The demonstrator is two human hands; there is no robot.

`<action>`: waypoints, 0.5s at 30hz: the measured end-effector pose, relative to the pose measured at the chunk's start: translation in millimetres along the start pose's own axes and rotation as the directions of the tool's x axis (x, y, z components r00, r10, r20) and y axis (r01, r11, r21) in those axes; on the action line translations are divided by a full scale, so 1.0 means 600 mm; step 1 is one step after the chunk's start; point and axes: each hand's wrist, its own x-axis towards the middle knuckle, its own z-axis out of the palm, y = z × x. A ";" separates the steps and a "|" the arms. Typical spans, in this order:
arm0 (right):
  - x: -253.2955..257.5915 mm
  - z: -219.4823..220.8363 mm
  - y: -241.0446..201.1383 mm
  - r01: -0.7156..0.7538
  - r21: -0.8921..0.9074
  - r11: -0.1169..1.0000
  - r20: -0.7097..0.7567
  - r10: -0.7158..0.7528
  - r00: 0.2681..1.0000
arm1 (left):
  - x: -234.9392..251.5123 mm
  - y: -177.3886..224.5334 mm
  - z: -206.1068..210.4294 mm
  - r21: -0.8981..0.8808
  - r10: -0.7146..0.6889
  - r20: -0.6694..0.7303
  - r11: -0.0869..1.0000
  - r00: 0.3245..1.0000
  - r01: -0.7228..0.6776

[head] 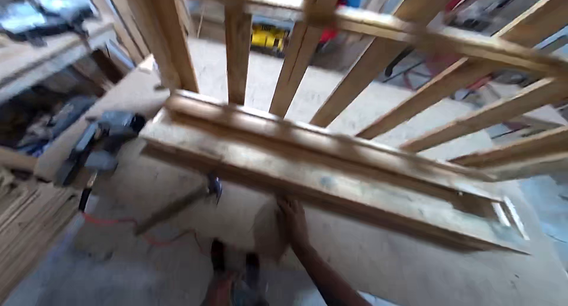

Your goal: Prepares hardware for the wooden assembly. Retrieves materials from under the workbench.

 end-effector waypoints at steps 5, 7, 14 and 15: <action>-0.015 0.003 -0.045 -0.069 -0.038 0.997 0.068 0.071 0.995 | 0.097 -0.050 0.067 0.003 -0.119 0.039 0.993 0.992 0.119; -0.036 0.006 -0.059 -0.071 -0.016 0.997 0.089 0.072 0.993 | 0.124 -0.060 0.092 0.013 -0.128 0.025 0.992 0.992 0.127; -0.127 0.035 -0.113 0.000 0.041 0.999 0.174 -0.008 0.985 | 0.150 -0.070 0.122 0.060 -0.081 -0.070 0.995 0.994 0.085; -0.137 0.040 -0.120 0.003 0.048 0.999 0.184 -0.012 0.983 | 0.150 -0.068 0.120 0.092 -0.097 -0.062 0.990 0.993 0.103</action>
